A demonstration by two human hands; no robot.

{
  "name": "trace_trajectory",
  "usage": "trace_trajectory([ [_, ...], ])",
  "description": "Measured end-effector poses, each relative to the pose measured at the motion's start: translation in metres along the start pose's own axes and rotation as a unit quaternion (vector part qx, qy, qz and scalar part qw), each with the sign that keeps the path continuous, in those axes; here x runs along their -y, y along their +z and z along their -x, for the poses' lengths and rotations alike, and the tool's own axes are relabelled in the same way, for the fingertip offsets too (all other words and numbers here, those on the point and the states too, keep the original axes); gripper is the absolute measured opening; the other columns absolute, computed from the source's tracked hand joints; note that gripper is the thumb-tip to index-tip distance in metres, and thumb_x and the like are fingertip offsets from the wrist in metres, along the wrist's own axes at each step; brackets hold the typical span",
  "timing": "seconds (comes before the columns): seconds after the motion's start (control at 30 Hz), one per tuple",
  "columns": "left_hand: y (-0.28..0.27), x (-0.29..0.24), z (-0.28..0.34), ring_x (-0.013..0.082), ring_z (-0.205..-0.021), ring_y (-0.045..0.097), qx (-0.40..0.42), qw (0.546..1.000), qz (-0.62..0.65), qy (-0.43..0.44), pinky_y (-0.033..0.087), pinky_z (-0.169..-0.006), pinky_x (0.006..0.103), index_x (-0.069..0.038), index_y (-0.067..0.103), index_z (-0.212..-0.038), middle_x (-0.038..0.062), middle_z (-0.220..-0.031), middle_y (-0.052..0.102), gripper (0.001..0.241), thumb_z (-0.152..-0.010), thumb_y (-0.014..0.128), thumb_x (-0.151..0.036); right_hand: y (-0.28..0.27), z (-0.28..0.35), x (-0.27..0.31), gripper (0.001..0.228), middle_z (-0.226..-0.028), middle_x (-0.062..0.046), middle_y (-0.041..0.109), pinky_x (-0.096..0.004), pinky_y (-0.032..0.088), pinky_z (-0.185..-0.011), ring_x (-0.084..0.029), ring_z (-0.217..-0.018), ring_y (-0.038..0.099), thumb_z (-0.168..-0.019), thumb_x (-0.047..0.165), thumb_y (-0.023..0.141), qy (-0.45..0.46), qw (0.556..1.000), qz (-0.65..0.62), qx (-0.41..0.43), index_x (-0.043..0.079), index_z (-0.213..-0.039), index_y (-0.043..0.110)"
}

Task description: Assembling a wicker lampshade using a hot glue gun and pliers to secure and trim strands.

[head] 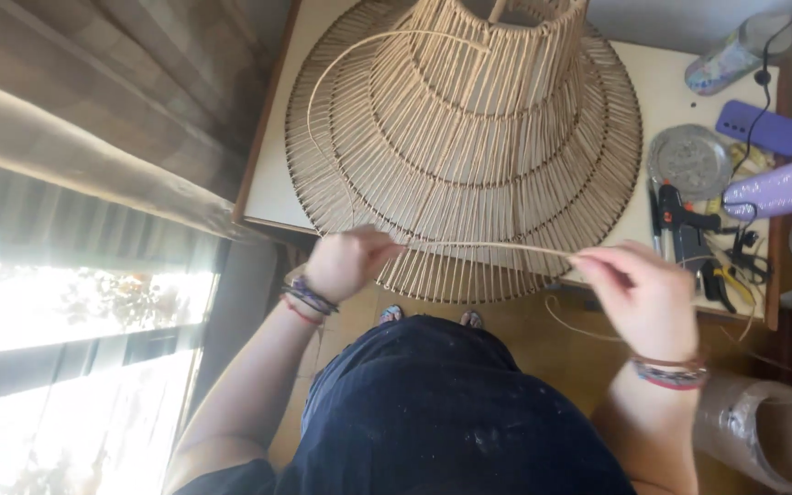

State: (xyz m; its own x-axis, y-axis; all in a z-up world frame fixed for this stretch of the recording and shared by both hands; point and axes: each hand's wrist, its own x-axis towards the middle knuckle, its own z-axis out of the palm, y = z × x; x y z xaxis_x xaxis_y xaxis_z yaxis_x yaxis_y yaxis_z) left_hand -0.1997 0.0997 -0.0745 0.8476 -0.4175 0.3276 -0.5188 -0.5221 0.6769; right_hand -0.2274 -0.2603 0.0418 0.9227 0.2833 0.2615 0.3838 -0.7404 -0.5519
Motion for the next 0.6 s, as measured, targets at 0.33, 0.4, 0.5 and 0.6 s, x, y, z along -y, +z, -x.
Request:
trace_trajectory([
  [0.33, -0.008, -0.014, -0.001, 0.0345, -0.088, 0.075, 0.062, 0.995, -0.055, 0.051, 0.062, -0.069, 0.0456, -0.022, 0.075, -0.113, 0.002, -0.102, 0.075, 0.019, -0.102, 0.059, -0.021, 0.015, 0.034, 0.016, 0.008, -0.081, 0.000, 0.072, -0.036, 0.056, -0.064, -0.025, -0.077, 0.071, -0.093, 0.031, 0.077, 0.040, 0.995, 0.081, -0.032, 0.023, -0.096, 0.077],
  [0.4, -0.009, 0.049, 0.031, 0.0372, -0.082, 0.073, 0.053, 0.977, -0.206, 0.018, 0.060, -0.062, 0.0497, -0.022, 0.078, -0.105, 0.001, -0.092, 0.076, 0.019, -0.101, 0.060, -0.022, -0.001, 0.049, -0.002, 0.010, -0.083, 0.007, 0.070, -0.029, 0.055, -0.070, -0.017, -0.078, 0.070, -0.098, 0.038, 0.076, 0.080, 0.985, 0.143, -0.050, 0.028, -0.099, 0.076],
  [0.5, -0.011, 0.052, 0.051, 0.0193, -0.077, 0.075, 0.069, 0.920, -0.372, 0.103, 0.060, -0.067, 0.0363, -0.024, 0.073, -0.091, -0.009, -0.085, 0.072, 0.008, -0.092, 0.065, -0.023, 0.016, 0.040, 0.025, 0.012, -0.081, 0.009, 0.072, -0.027, 0.056, -0.072, -0.017, -0.079, 0.071, -0.097, 0.039, 0.075, 0.088, 0.984, 0.153, -0.036, 0.028, -0.096, 0.077],
  [0.6, -0.001, -0.035, 0.009, 0.0254, -0.077, 0.075, 0.088, 0.968, -0.207, 0.108, 0.060, -0.065, 0.0377, -0.020, 0.071, -0.100, 0.000, -0.086, 0.073, 0.015, -0.097, 0.060, -0.029, 0.054, 0.009, 0.068, 0.010, -0.075, -0.001, 0.073, -0.039, 0.057, -0.059, -0.027, -0.070, 0.072, -0.089, 0.030, 0.078, -0.004, 0.994, 0.107, -0.003, 0.021, -0.087, 0.078],
])
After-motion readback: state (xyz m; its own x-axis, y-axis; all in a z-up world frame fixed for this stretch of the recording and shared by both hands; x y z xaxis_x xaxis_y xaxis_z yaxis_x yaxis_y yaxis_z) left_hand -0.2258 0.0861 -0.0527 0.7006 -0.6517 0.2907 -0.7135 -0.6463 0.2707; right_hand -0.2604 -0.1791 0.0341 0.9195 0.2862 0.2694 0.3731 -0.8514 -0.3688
